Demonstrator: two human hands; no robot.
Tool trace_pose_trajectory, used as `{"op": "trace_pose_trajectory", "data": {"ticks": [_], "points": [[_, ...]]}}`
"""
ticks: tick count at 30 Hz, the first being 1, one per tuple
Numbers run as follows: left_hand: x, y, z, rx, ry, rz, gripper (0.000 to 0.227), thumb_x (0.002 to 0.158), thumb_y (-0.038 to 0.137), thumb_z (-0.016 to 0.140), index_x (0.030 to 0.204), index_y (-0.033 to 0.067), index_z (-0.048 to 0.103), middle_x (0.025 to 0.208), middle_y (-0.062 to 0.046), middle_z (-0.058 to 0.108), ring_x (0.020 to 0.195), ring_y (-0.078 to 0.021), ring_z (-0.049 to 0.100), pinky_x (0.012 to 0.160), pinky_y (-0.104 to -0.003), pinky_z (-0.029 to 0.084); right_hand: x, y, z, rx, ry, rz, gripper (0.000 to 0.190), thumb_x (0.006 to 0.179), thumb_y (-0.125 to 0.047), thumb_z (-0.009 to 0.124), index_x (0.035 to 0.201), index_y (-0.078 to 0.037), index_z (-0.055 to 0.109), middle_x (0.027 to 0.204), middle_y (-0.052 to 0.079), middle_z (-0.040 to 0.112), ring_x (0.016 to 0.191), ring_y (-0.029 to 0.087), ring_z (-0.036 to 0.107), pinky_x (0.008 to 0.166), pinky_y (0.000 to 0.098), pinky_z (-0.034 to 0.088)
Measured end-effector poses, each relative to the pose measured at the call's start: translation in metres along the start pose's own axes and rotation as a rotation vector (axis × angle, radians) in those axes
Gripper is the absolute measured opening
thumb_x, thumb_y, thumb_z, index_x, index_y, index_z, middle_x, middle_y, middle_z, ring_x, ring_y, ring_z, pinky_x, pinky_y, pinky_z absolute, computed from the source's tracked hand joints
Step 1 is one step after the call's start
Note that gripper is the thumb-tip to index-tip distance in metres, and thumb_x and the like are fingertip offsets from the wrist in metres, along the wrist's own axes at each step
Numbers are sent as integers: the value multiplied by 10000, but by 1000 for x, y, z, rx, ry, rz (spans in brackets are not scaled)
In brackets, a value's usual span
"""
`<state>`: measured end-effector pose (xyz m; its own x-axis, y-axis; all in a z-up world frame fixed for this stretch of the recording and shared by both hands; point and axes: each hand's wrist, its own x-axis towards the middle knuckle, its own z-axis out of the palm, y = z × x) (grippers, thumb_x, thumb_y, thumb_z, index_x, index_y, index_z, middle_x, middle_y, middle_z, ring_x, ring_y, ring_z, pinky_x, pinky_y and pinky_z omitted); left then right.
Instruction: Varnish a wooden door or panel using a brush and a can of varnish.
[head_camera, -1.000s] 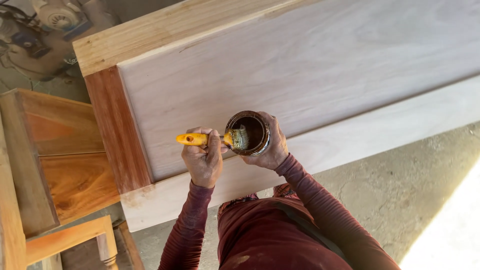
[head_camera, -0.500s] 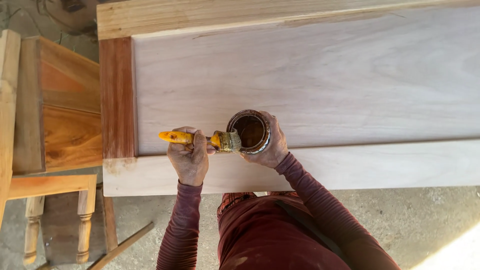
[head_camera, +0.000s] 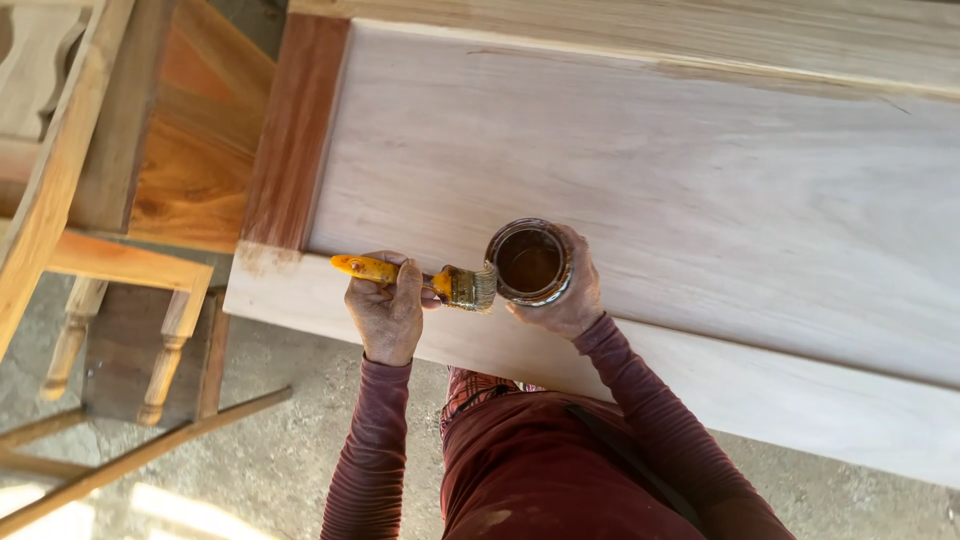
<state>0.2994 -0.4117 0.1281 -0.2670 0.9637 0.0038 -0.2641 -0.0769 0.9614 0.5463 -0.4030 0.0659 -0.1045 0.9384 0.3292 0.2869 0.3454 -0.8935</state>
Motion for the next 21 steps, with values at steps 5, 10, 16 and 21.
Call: {"op": "trace_pose_trajectory", "data": {"ticks": [5, 10, 16, 21], "points": [[-13, -36, -23, -75, 49, 70, 135, 983, -11, 689, 1103, -2, 626, 880, -96, 713, 709, -156, 738, 590, -303, 660, -9, 14, -5, 36, 20, -42, 1143, 660, -237, 946, 1538, -52, 238, 1460, 177, 555, 1361, 309, 595, 1175, 442, 510], [-44, -94, -25, 468, -7, 145, 172, 906, -8, 750, 1030, 66, 655, 927, -52, 741, 815, -146, 747, 669, -302, 679, -26, 13, -20, -24, 78, -18, 1151, 675, -230, 957, 1546, -73, 222, 1476, 185, 539, 1381, 307, 580, 1196, 449, 504], [-33, -100, -102, 277, 32, -60, 164, 914, -1, 776, 1032, 65, 682, 903, -60, 740, 730, -124, 714, 627, -309, 656, -60, -2, -24, -115, 204, 50, 1165, 698, -273, 966, 1569, -68, 220, 1488, 160, 539, 1388, 276, 594, 1195, 442, 541], [-18, -10, -116, -237, 37, -128, 142, 926, -18, 740, 1060, 12, 702, 938, -151, 760, 806, -227, 794, 715, -368, 705, -67, -21, -2, -283, 241, 21, 1134, 703, -331, 960, 1548, -67, 251, 1465, 182, 546, 1363, 298, 603, 1191, 443, 547]]}}
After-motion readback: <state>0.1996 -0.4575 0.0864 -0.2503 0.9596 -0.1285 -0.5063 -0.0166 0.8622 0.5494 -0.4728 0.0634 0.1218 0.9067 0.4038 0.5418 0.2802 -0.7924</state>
